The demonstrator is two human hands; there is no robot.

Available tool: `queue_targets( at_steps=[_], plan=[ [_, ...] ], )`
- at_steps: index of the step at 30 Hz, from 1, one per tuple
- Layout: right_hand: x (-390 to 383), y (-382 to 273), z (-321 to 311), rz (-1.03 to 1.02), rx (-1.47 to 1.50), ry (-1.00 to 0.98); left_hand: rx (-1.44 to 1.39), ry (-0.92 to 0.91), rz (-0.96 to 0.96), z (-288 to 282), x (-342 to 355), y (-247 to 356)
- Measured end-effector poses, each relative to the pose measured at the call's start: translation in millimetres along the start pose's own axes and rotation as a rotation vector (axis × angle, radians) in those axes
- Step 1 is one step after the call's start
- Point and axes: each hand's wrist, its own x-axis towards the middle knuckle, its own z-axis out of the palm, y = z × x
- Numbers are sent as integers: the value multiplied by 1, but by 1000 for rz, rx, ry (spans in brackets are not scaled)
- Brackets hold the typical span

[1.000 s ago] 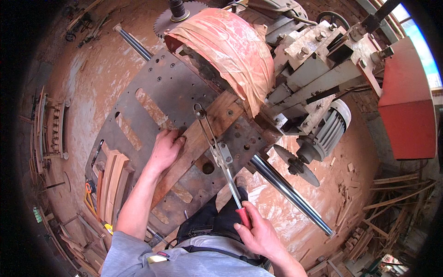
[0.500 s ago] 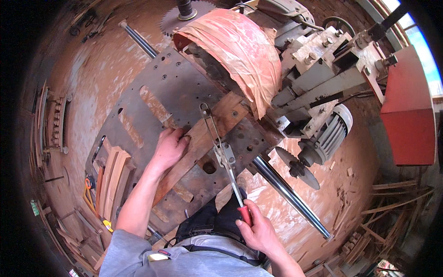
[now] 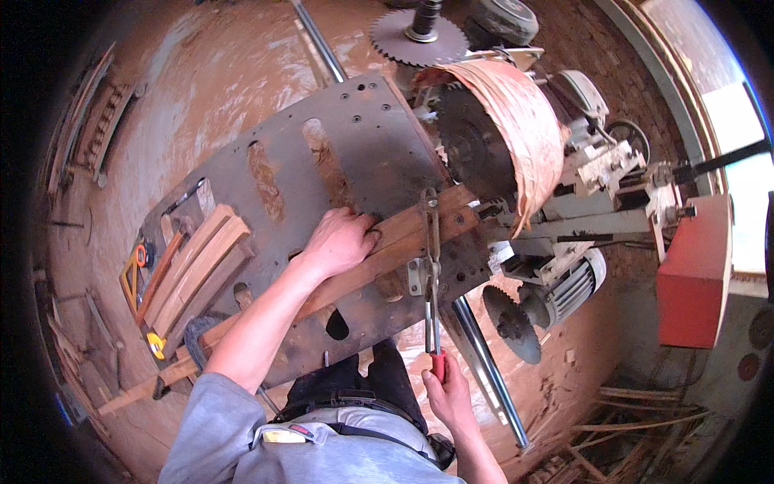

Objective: The person writes on a sheet of paper, measures a long wooden plank with a tape measure, and marks the wood with a pen and a square. The person then uses a wrench and pliers to adjust components on a woodworking machine.

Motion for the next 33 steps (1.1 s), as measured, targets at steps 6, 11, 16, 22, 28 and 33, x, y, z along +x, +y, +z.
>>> queue_targets(
  at_steps=[6, 11, 16, 22, 28, 33],
  plan=[
    [0, 32, 2, -32, 45, 3, -13, 432, 110, -1, -34, 13],
    [6, 47, 0, -150, 149, -63, -53, 565, 210, -12, -114, 39],
    [-3, 21, -10, -195, 311, -62, -172, 453, 22, 12, -211, 52],
    [6, 35, -26, -329, 225, -188, -118, 501, -312, 34, -342, 66],
    [13, 59, -32, -445, 190, 11, -198, 603, -573, 25, -407, 55],
    [-13, 53, -60, -469, 91, 191, -102, 828, -634, -40, -421, -47]
  ],
)
